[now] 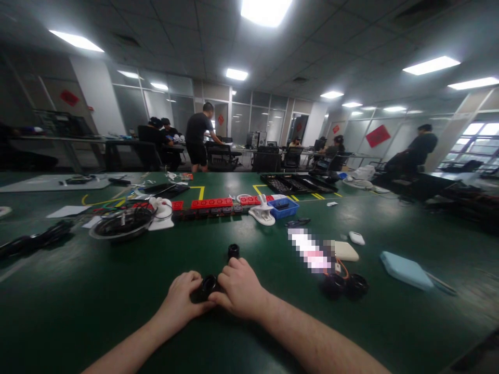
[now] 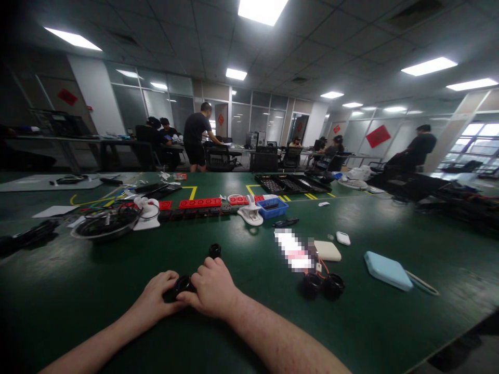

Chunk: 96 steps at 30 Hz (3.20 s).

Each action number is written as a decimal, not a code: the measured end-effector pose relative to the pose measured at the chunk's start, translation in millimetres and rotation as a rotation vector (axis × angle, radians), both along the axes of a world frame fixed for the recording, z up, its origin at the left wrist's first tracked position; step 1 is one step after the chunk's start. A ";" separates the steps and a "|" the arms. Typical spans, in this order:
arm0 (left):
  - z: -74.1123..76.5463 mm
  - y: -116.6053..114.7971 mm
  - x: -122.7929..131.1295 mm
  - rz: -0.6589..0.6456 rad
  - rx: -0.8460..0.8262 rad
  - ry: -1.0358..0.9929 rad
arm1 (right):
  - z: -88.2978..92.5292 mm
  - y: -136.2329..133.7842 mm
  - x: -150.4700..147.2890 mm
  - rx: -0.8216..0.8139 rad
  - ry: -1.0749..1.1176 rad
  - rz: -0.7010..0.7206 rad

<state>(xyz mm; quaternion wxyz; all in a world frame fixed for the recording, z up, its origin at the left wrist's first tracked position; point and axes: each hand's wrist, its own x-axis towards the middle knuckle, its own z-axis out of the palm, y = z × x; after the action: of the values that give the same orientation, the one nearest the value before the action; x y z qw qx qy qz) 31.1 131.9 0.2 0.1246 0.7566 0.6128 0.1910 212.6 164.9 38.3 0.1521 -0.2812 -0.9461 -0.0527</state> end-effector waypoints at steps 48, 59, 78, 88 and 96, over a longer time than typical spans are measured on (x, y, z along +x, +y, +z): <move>7.3 -11.7 8.6 -0.057 0.000 -0.068 | -15.1 -10.2 -14.1 -0.167 0.150 -0.067; 4.8 -9.1 7.8 -0.080 0.009 -0.082 | -22.3 -10.4 -16.1 -0.185 0.224 -0.060; 12.2 -7.0 8.5 -0.153 -0.039 -0.103 | -5.1 -21.7 -15.1 -0.211 0.115 -0.156; 9.7 -3.5 3.6 -0.195 -0.081 -0.109 | 4.7 -19.5 -13.8 -0.168 0.004 -0.035; 6.9 -2.5 5.0 -0.142 -0.082 -0.118 | 19.3 -19.5 -11.6 -0.075 -0.055 0.135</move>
<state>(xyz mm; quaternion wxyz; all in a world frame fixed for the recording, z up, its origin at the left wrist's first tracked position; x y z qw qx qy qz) 36.1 129.3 7.1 0.2048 0.7799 0.5564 0.2007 200.9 145.4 57.5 0.1187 -0.2206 -0.9680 -0.0147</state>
